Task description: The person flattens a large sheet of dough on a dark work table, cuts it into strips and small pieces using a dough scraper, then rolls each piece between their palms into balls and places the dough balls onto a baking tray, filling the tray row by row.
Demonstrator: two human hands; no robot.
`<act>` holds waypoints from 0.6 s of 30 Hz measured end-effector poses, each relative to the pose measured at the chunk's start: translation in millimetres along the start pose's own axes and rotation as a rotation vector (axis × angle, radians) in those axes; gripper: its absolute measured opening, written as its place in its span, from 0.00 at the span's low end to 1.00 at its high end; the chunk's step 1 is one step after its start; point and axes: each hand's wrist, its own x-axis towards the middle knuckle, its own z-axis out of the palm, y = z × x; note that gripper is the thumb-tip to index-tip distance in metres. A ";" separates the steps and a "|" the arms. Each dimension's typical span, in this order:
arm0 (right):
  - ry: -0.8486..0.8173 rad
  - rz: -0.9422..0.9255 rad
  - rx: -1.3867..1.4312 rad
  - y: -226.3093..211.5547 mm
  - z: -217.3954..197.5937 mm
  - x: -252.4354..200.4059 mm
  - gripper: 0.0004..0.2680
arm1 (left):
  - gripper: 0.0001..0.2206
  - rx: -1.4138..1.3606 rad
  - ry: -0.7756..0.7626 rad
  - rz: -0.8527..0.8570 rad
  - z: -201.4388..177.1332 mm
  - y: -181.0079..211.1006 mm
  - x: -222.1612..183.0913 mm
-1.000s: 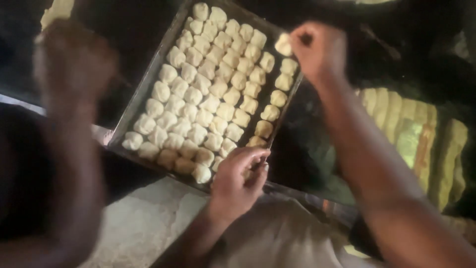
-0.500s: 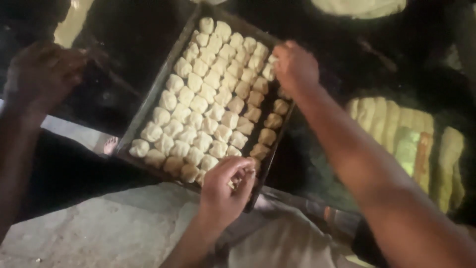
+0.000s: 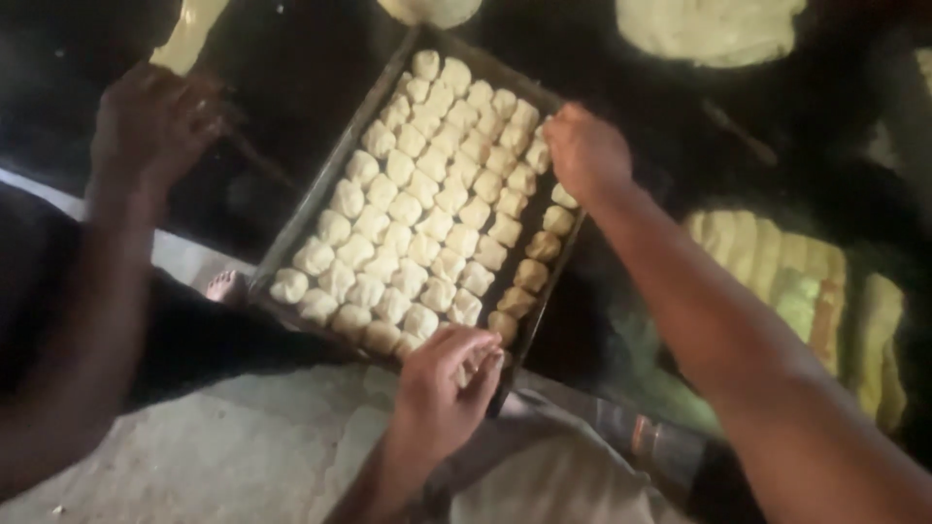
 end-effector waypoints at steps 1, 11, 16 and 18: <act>0.008 -0.001 -0.004 5.6 1.1 0.2 0.04 | 0.07 -0.001 0.001 0.009 -0.2 -1.1 0.4; -0.043 -0.130 0.246 31.3 -19.9 2.1 0.10 | 0.07 0.026 -0.032 0.024 10.9 12.3 8.0; -0.006 0.337 0.523 27.1 -156.4 -96.3 0.12 | 0.06 0.058 -0.122 0.027 23.0 24.5 11.9; 0.085 0.407 0.372 54.7 -177.9 -160.3 0.09 | 0.05 0.074 -0.150 0.004 35.1 23.3 7.7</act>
